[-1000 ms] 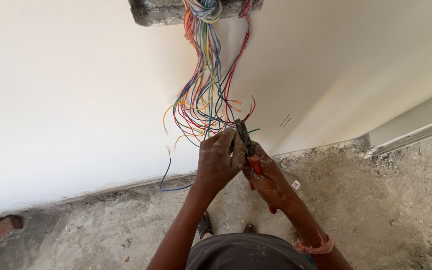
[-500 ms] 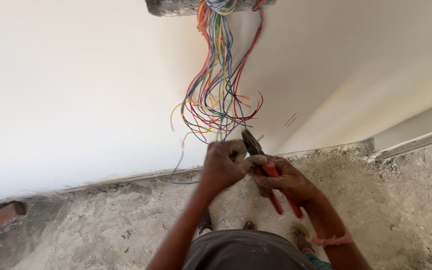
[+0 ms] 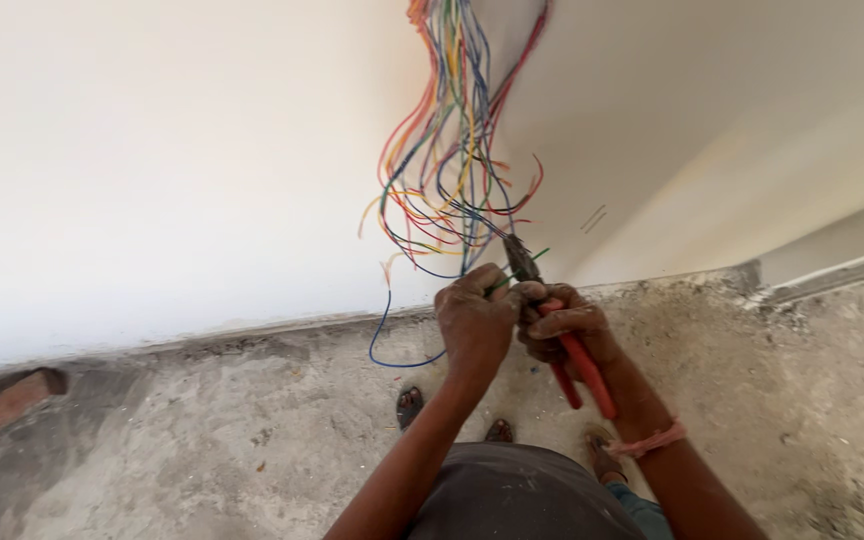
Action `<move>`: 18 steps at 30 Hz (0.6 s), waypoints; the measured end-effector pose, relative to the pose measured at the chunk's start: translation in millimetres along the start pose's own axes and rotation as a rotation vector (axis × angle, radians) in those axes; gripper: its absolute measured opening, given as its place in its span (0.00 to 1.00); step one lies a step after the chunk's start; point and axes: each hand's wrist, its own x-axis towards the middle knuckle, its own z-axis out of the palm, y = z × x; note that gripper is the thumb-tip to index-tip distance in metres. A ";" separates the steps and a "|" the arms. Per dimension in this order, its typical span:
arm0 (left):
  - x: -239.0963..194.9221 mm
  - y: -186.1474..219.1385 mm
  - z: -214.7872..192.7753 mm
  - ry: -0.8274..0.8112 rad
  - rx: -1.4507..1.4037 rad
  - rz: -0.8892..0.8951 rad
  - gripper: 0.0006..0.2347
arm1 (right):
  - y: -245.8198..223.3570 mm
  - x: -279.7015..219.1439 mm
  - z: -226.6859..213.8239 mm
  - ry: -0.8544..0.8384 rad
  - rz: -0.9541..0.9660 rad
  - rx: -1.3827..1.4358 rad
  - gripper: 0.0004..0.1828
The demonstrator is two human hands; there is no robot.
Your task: The person uses pliers to strip the insulation from multiple colored electrical wires hanging from a ceiling junction. The person repeatedly selects individual wires, strips their ends, and drops the removed insulation onto the floor.
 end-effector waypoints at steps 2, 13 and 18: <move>1.8 -7.1 3.5 -0.012 0.022 -0.009 0.16 | 6.2 -1.3 2.9 0.094 -0.031 0.038 0.12; 8.0 -16.0 5.1 0.113 0.045 0.033 0.22 | 40.8 7.4 -2.1 0.286 -0.182 -0.005 0.08; 15.1 -7.1 -18.0 0.060 0.223 -0.014 0.31 | 24.9 0.8 -15.8 0.459 -0.360 0.162 0.07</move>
